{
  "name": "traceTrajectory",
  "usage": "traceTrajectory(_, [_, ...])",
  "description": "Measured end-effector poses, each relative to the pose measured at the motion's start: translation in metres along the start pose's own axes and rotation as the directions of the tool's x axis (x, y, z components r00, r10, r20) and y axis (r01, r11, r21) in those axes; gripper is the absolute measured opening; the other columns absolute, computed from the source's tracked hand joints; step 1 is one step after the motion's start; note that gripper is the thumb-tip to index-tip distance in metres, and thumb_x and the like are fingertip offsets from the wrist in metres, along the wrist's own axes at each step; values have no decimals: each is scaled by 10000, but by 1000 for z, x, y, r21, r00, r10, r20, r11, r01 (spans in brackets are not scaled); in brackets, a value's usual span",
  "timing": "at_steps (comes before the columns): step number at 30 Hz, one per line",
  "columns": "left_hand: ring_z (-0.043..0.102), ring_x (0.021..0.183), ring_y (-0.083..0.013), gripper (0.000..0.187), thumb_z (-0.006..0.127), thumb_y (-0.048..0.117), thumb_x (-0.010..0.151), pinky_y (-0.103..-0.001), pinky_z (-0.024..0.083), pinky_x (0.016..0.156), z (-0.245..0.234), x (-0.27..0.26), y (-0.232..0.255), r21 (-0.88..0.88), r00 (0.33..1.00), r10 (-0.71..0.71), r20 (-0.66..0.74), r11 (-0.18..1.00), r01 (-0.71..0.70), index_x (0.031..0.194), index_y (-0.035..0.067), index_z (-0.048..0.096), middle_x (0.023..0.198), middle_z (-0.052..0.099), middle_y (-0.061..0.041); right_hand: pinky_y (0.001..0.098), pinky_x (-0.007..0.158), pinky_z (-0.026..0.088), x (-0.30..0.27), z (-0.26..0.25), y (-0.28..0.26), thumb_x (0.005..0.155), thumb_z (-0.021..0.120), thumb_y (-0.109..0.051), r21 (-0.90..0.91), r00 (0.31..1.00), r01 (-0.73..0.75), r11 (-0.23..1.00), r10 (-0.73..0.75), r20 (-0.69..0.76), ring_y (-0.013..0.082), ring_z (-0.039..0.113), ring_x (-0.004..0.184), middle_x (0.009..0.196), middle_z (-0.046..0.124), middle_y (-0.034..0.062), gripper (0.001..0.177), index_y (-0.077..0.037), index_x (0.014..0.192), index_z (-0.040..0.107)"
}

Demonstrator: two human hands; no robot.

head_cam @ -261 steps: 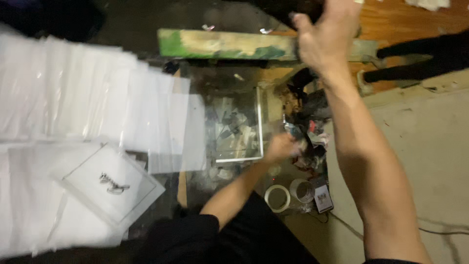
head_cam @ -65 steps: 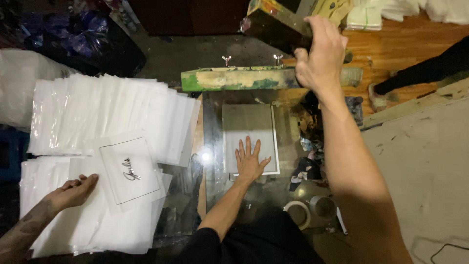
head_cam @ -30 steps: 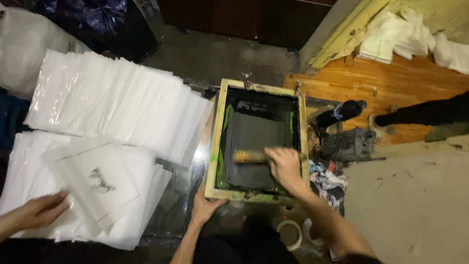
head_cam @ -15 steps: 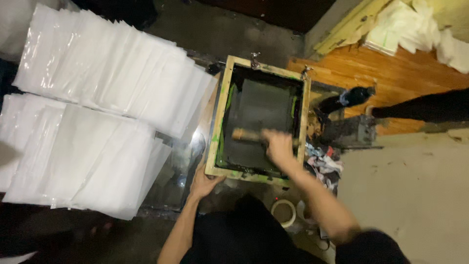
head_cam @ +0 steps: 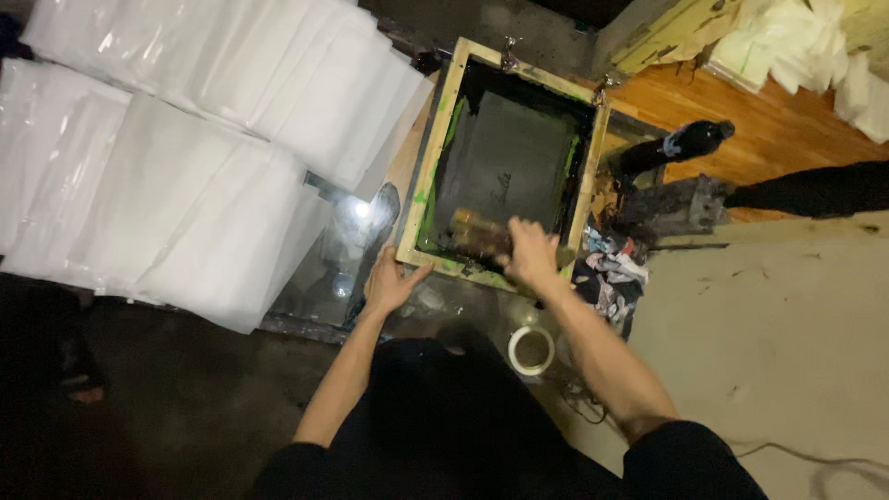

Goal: The person performs screen printing on white tote bags. They place a bag under a wooden screen frame, use a squeegee to spread ink across the mesh, and then lift the screen to reveal the printed logo. The process is repeated for multiple bags.

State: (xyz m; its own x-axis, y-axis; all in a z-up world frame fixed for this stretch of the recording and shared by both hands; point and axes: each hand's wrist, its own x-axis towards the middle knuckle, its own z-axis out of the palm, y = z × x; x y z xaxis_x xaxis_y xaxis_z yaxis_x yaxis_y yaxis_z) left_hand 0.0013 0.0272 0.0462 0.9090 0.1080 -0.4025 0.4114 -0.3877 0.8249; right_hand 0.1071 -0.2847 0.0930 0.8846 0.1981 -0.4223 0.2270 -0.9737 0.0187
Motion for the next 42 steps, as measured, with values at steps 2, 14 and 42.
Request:
traceTrajectory(2, [710,1013,-388,730,887,693,832,-513,551,856,-1,3,5,14,1000,-23,10,1000,23,1076,83,567,932,659,-122,677,1039,493,-10,20,-8,740,933,-347,-83,1000,20,996,-20,-3,285,597,1300,1350,662,78,866,-186,1475,505])
traceTrajectory(14, [719,1038,-503,699,943,525,762,-626,537,861,14,20,-10,59,991,-133,8,989,132,1172,100,570,984,672,-235,670,989,486,238,-75,80,789,903,-340,-108,926,13,994,-53,-375,328,574,1256,1282,637,95,701,-164,1361,539])
traceTrajectory(42, [698,1043,-520,345,572,439,1100,-657,513,865,38,116,27,160,981,2,-194,987,29,1115,95,561,1098,703,-212,575,868,460,12,-335,104,798,654,-96,-74,204,281,957,-135,-970,508,618,1006,1166,696,300,540,86,1306,667])
